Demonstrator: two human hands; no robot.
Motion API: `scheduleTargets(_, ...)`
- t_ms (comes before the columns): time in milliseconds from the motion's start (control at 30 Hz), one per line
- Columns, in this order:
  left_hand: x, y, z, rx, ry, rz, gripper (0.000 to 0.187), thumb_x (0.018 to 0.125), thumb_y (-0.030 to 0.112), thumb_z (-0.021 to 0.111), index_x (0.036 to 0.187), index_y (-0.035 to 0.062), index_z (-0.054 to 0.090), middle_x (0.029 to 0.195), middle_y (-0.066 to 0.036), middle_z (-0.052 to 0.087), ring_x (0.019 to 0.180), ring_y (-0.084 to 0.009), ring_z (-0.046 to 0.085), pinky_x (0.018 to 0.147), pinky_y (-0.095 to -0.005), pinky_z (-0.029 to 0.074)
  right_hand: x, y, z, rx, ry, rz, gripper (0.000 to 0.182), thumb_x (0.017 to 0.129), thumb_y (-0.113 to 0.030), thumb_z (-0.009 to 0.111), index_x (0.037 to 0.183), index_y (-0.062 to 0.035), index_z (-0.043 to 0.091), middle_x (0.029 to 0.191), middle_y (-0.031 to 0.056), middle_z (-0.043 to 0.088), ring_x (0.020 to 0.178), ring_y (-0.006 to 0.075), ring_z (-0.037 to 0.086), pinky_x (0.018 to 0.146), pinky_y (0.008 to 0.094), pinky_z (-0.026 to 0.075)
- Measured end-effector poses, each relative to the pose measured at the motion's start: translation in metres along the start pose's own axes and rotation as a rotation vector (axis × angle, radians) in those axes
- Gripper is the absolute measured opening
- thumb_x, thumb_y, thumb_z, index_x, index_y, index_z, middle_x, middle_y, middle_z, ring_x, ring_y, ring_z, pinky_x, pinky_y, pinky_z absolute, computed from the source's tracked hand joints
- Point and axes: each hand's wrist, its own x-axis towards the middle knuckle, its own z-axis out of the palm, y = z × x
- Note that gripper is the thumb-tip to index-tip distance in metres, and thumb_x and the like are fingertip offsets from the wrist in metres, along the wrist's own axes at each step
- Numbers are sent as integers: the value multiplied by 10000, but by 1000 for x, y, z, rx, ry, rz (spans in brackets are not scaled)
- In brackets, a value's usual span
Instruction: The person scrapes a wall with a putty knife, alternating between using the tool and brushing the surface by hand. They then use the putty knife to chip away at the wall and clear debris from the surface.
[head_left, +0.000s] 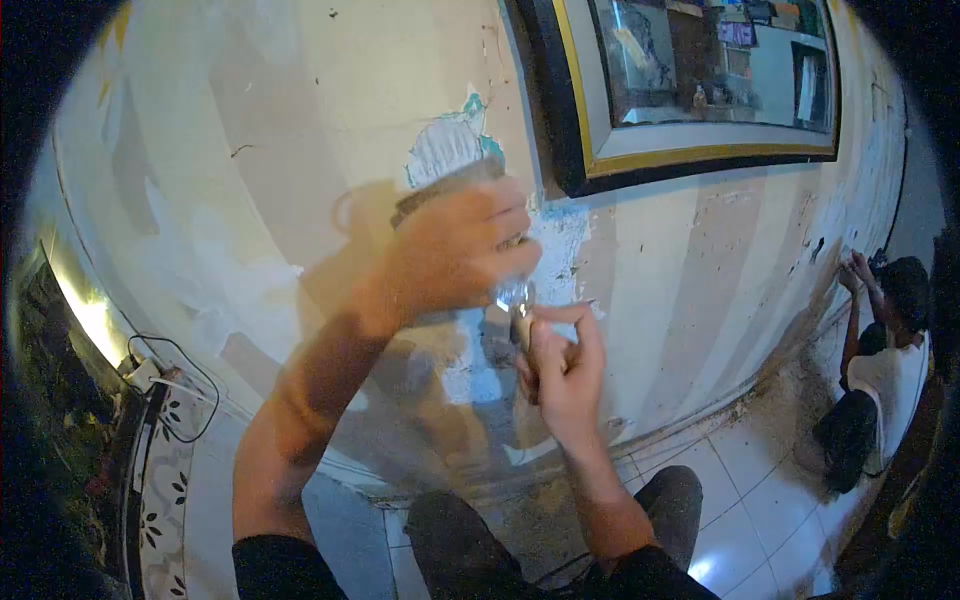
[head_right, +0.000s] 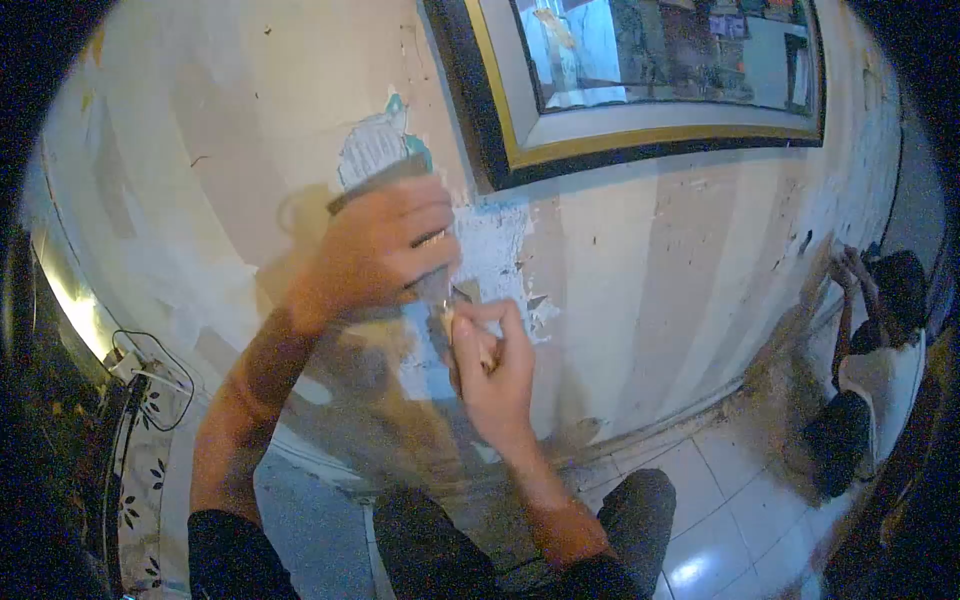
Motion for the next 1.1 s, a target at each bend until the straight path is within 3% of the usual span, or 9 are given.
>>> scheduleTargets(100, 3, 0, -1, -16, 1, -40, 187, 661, 184, 657, 783, 85, 557, 913, -94, 568, 1021, -292, 545, 898, -391, 457, 3, -4, -3, 72, -35, -4, 107, 935, -138, 512, 987, -55, 468, 599, -22, 483, 467, 26, 394, 402, 194, 287)
scheduleTargets(300, 4, 0, 6, 40, 115, 27, 185, 677, 178, 682, 788, 82, 568, 912, -90, 572, 1009, -301, 553, 882, -403, 468, 6, -7, -8, -121, 9, -28, 102, 933, -128, 514, 992, -52, 483, 582, -37, 469, 489, 16, 391, 426, 194, 283)
scheduleTargets(367, 10, 3, 2, 25, 179, -40, 174, 629, 192, 613, 742, 78, 546, 837, -83, 548, 954, -281, 550, 890, -377, 445, 9, -18, -7, -50, -31, -5, 93, 929, -123, 518, 978, -50, 487, 585, -36, 468, 497, 16, 389, 431, 195, 281)
scheduleTargets(1100, 5, -1, 3, 60, 128, -52, 274, 588, 174, 695, 823, 95, 578, 877, -75, 557, 979, -281, 555, 937, -381, 427, 12, -20, -9, -85, -68, -46, 89, 931, -124, 513, 955, -50, 471, 570, -47, 469, 484, 13, 387, 415, 198, 274)
